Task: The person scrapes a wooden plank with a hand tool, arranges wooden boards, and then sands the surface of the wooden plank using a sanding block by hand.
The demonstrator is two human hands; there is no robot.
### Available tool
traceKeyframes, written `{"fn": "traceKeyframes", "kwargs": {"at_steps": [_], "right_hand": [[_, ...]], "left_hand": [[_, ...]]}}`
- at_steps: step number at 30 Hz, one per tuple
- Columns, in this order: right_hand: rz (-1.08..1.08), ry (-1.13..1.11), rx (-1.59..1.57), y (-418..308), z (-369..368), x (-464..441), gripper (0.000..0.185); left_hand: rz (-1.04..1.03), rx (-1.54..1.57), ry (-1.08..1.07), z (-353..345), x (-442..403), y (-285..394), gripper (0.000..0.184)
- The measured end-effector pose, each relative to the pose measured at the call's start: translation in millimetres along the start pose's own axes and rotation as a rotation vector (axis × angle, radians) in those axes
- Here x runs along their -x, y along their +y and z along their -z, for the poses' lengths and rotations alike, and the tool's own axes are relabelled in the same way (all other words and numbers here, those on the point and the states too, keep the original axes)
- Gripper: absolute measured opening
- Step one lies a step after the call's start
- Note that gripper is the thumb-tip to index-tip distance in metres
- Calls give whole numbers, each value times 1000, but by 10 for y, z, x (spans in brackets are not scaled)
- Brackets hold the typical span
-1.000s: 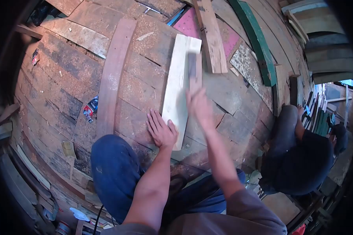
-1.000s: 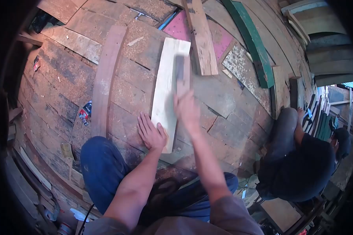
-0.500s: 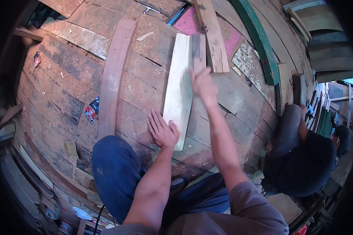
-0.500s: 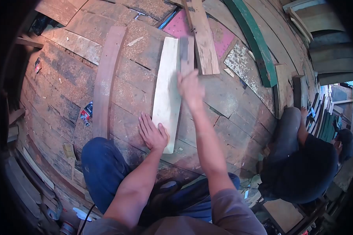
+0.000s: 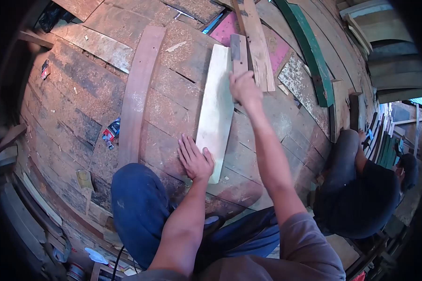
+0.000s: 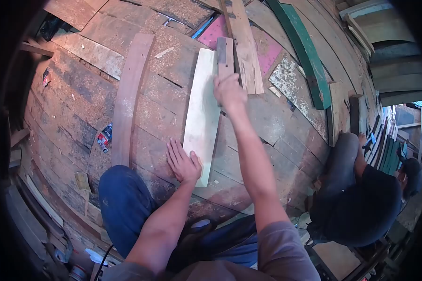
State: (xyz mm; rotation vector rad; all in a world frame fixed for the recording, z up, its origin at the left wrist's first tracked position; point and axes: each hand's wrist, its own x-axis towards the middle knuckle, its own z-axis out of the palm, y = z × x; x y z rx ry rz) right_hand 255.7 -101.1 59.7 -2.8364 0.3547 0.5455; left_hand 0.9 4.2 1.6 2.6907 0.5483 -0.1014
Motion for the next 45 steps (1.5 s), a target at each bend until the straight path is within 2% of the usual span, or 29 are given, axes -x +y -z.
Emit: {"fn": "traceKeyframes", "kwargs": {"at_steps": [3,6,8,11,13,15,17,21,22,24,26,29,31,36,39,43,45], "right_hand": [[-7,-8,21,-63,106,60,68],[74,130,87,188,-453,721,77],[-86,-246,89,-10,-171,1212,83],[-69,-254,134,-24,-257,1321,82],[-3,-139,86,-77,-285,969,82],[47,-131,32,-261,-189,408,78],[10,-132,21,-541,57,-23,73],[45,-130,-22,-488,-5,84,70],[67,-95,-29,-334,-178,326,70],[37,-187,38,-166,-246,884,62],[-5,-238,76,-21,-325,1262,64],[6,-251,120,-54,-300,1187,67],[18,-223,71,-152,-313,782,68],[64,-61,14,-574,-195,148,66],[87,-36,-5,-306,-485,596,61],[26,-243,116,47,-555,1597,68],[42,-234,130,91,-569,1557,69]], "left_hand": [[-5,1,8,-4,3,-6,71],[-7,-5,27,-5,6,-2,69],[6,0,15,11,6,12,69],[18,-3,0,14,-23,15,70],[15,-12,-7,13,23,7,70],[2,-23,14,-14,3,0,71],[-4,-8,12,-28,15,-10,71],[7,-4,-33,-25,7,-21,70],[3,-2,-31,-14,-4,-15,70],[2,4,-31,8,-3,0,70],[1,8,-19,7,-4,-9,70],[5,1,-9,15,9,-21,70],[-8,2,-5,2,-11,8,70],[-1,-17,6,-56,14,-37,72],[11,-20,-11,-18,5,-18,72],[21,-22,0,-57,5,-15,71],[4,-20,27,-88,22,-37,71]]}}
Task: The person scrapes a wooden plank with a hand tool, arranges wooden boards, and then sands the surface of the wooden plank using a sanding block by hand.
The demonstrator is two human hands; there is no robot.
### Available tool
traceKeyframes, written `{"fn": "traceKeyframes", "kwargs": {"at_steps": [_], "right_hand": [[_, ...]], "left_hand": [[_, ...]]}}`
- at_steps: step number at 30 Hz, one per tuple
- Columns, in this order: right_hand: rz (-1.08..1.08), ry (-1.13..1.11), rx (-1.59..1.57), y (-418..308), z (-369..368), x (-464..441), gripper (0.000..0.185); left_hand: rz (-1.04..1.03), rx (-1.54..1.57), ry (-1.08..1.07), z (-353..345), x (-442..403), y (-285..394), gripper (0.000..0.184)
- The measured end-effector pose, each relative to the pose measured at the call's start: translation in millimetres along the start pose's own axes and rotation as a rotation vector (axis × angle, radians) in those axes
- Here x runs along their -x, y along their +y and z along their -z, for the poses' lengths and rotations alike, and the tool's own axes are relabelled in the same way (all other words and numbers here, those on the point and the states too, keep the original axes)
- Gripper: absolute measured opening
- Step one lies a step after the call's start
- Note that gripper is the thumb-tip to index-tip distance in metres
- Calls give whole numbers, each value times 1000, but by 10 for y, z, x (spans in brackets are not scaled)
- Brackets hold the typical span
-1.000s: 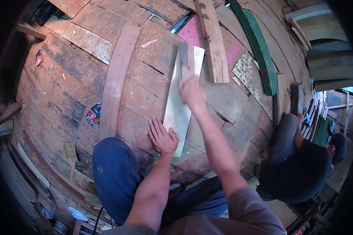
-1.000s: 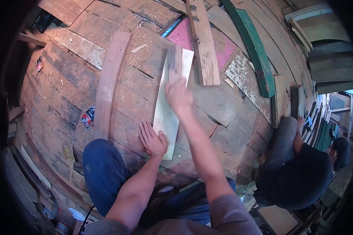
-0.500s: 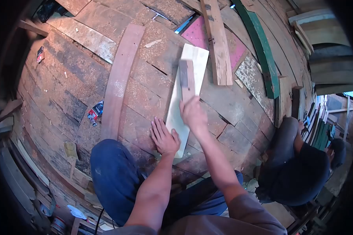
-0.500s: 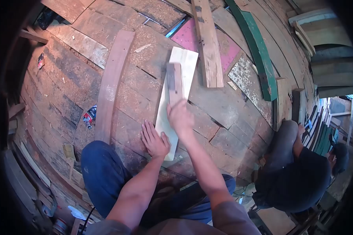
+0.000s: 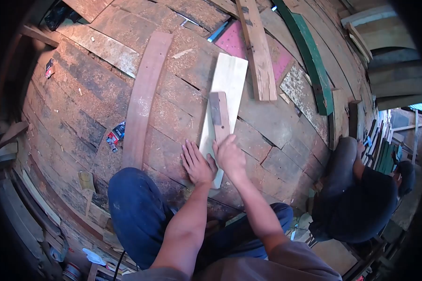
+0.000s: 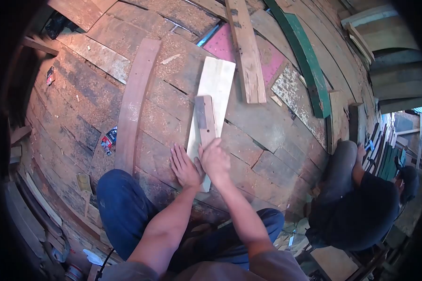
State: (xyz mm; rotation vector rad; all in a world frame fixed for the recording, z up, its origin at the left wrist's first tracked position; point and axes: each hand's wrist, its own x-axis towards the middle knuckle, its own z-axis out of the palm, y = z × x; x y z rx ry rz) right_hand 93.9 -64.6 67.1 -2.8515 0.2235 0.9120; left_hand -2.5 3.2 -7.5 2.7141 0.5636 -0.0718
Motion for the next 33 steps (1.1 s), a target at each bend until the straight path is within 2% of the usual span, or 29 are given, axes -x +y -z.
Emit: {"fn": "traceKeyframes", "kwargs": {"at_steps": [4,8,11,13,15,17,20,22,24,26,30,33], "right_hand": [[70,75,0,10,158,-532,69],[65,176,-83,-292,714,-1209,64],[32,230,-129,-412,649,-1166,62],[80,250,-113,-271,265,-803,61],[88,171,-16,-109,26,-240,63],[43,-17,78,10,-47,110,68],[118,121,153,147,-100,13,71],[179,206,169,161,57,-383,73],[114,167,79,-23,468,-814,54],[135,266,43,-171,724,-1124,54],[73,175,-65,-233,661,-978,54],[-6,22,-100,-31,328,-278,58]], "left_hand": [[-26,36,17,80,-13,37,69],[-32,2,14,32,1,14,68],[-21,0,-8,22,34,5,69],[-16,-1,-15,45,1,3,69],[-1,-2,-28,29,7,14,69],[-6,-14,-19,14,-12,8,72],[-14,18,-10,61,14,35,71],[-21,13,1,57,1,25,69],[-20,10,2,45,21,18,68],[-21,4,7,40,8,27,68],[-38,7,18,39,-2,19,68],[-26,22,6,55,-1,39,68]]}}
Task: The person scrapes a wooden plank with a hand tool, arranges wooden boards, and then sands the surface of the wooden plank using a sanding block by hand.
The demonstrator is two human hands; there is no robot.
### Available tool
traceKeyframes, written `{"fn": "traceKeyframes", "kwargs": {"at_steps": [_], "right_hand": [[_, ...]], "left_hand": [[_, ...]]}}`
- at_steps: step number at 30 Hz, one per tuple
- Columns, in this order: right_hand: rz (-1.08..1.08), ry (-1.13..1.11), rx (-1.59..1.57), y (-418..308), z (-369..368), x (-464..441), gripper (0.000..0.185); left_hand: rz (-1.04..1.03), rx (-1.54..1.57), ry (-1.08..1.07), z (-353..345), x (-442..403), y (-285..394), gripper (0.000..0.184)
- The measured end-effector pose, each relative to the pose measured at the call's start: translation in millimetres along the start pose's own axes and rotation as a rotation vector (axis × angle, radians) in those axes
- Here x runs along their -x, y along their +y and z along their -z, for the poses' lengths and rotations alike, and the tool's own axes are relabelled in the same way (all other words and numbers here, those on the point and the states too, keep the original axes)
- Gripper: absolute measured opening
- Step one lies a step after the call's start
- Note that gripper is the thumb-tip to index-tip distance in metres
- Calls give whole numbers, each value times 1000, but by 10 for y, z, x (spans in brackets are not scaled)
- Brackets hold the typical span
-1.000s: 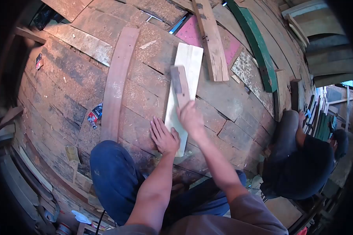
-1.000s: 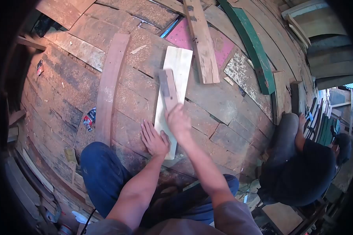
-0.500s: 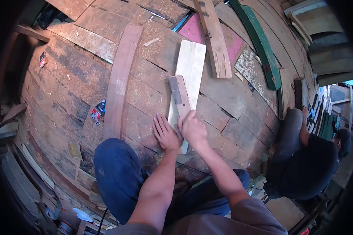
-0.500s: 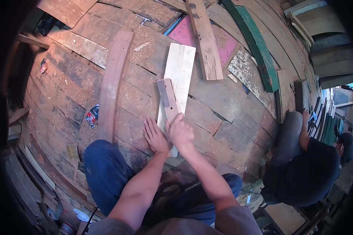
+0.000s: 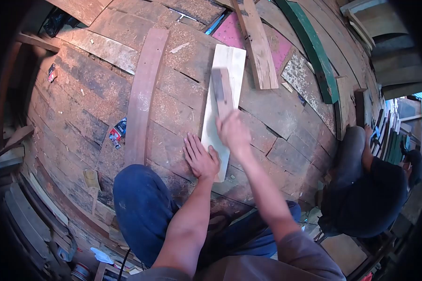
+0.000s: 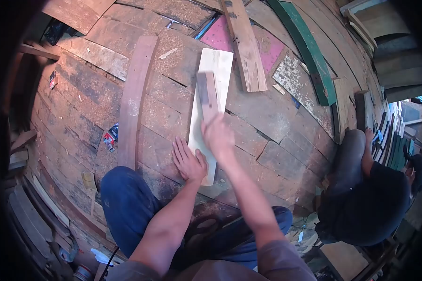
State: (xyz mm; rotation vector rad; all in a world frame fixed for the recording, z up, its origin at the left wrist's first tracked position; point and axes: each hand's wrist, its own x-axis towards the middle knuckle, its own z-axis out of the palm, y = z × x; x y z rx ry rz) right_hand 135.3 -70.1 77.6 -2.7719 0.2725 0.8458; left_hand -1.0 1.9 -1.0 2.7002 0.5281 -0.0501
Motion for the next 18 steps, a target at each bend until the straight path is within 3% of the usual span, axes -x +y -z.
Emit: {"fn": "traceKeyframes", "kwargs": {"at_steps": [5,11,16,18], "right_hand": [[-28,-35,49,227,-110,277,61],[26,146,32,-70,445,-929,65],[-7,82,-101,76,138,-444,66],[-94,-69,-36,156,-110,60,68]], "left_hand": [[-4,14,13,1,-1,-10,68],[1,-15,0,-15,2,-12,68],[10,-11,-18,19,-2,13,69],[17,-8,-20,31,-48,6,69]]}}
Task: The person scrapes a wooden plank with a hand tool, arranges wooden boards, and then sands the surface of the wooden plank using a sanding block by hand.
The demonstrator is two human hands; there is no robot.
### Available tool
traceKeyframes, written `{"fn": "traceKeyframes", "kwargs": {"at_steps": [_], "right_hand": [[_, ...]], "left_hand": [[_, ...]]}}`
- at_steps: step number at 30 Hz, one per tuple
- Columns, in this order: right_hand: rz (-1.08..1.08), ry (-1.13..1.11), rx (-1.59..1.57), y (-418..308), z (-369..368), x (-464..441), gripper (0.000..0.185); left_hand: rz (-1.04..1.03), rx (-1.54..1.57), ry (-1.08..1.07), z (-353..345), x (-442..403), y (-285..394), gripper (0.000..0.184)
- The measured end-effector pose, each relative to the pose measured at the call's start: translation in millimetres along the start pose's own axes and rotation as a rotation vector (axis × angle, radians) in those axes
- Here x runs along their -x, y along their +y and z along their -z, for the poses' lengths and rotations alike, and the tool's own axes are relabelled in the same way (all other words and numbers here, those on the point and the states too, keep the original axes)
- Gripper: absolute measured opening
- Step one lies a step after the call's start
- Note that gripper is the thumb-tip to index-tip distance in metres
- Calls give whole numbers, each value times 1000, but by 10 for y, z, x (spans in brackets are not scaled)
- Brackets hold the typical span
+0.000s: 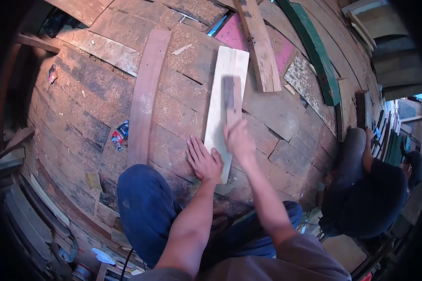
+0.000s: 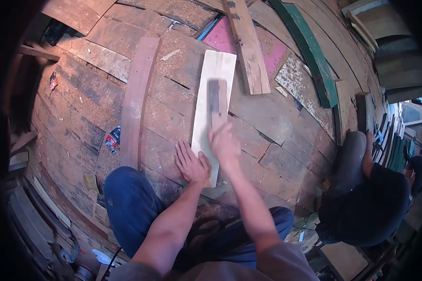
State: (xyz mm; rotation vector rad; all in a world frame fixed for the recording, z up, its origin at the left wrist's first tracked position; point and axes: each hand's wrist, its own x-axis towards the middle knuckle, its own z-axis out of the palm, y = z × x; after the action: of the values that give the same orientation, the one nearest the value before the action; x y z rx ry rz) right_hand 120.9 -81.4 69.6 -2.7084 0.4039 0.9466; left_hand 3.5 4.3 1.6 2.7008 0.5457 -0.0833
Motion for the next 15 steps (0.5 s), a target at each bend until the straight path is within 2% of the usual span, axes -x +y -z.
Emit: {"fn": "traceKeyframes", "kwargs": {"at_steps": [3,4,8,10,13,15], "right_hand": [[-74,-68,37,56,-1,210,69],[-51,-7,36,59,-16,134,70],[81,209,-42,-210,335,-756,71],[77,218,-12,-479,690,-1064,67],[99,226,-107,-413,729,-903,65],[95,226,-68,-121,205,-462,68]], "left_hand": [[12,7,-10,4,52,2,69],[0,6,-2,-3,52,-10,69],[-6,-13,3,-25,39,-12,69],[-12,-17,0,-35,63,-32,69],[3,-17,-7,-31,52,-25,69],[2,-3,-1,-13,43,-13,69]]}}
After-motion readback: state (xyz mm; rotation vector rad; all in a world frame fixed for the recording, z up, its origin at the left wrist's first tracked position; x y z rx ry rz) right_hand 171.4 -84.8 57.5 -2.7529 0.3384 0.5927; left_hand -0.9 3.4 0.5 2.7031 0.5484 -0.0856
